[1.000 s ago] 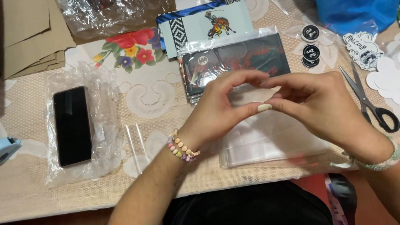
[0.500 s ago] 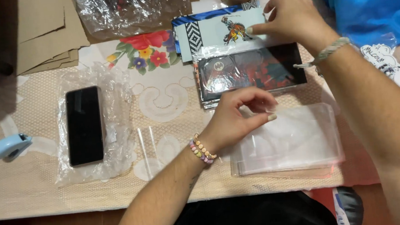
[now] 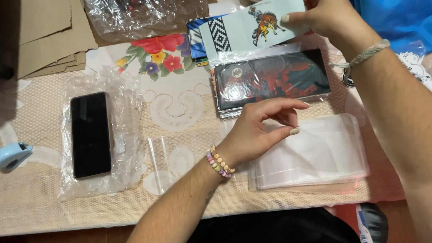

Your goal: The person packages various stickers and printed cards into plastic sleeves, applying small circular labels to some of the items.

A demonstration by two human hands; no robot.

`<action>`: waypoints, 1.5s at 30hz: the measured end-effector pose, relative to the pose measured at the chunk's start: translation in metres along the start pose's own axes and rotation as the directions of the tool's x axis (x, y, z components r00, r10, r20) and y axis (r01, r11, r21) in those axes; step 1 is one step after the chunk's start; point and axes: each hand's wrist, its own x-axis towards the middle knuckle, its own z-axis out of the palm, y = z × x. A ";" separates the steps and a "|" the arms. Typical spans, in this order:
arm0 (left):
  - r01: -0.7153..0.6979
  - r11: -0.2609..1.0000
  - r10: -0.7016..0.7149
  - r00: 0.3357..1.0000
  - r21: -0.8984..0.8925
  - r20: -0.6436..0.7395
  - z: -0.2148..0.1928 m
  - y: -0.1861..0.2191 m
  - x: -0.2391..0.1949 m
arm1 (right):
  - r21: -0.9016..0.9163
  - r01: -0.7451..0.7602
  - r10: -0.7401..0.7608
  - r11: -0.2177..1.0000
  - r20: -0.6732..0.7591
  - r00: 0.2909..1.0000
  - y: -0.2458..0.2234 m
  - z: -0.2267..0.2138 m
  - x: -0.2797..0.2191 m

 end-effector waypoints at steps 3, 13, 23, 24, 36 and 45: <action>-0.086 0.987 0.084 0.996 0.137 0.017 -0.001 -0.003 0.001 | 0.138 0.101 -0.111 0.985 0.072 0.991 -0.022 -0.013 -0.034; -0.136 0.976 0.137 0.991 0.169 0.004 0.000 -0.002 0.004 | 0.265 0.357 -0.373 0.896 0.013 0.928 0.007 -0.038 -0.083; -0.072 0.976 0.076 0.997 0.206 -0.011 -0.001 0.000 0.004 | -0.249 0.662 -0.699 0.707 -0.108 0.707 0.013 -0.044 -0.125; -0.087 0.975 0.087 0.996 0.202 0.008 -0.001 0.000 0.004 | -0.274 0.702 -0.746 0.658 -0.114 0.656 0.018 -0.045 -0.127; 0.121 0.935 -0.105 0.992 -0.335 0.067 -0.013 -0.010 0.003 | -0.780 0.608 -0.987 -0.152 0.149 -0.057 0.018 -0.012 -0.194; 0.184 0.974 -0.184 0.983 -0.130 0.010 -0.012 -0.004 0.005 | -0.407 0.892 -0.974 0.197 0.019 0.224 0.006 -0.056 -0.198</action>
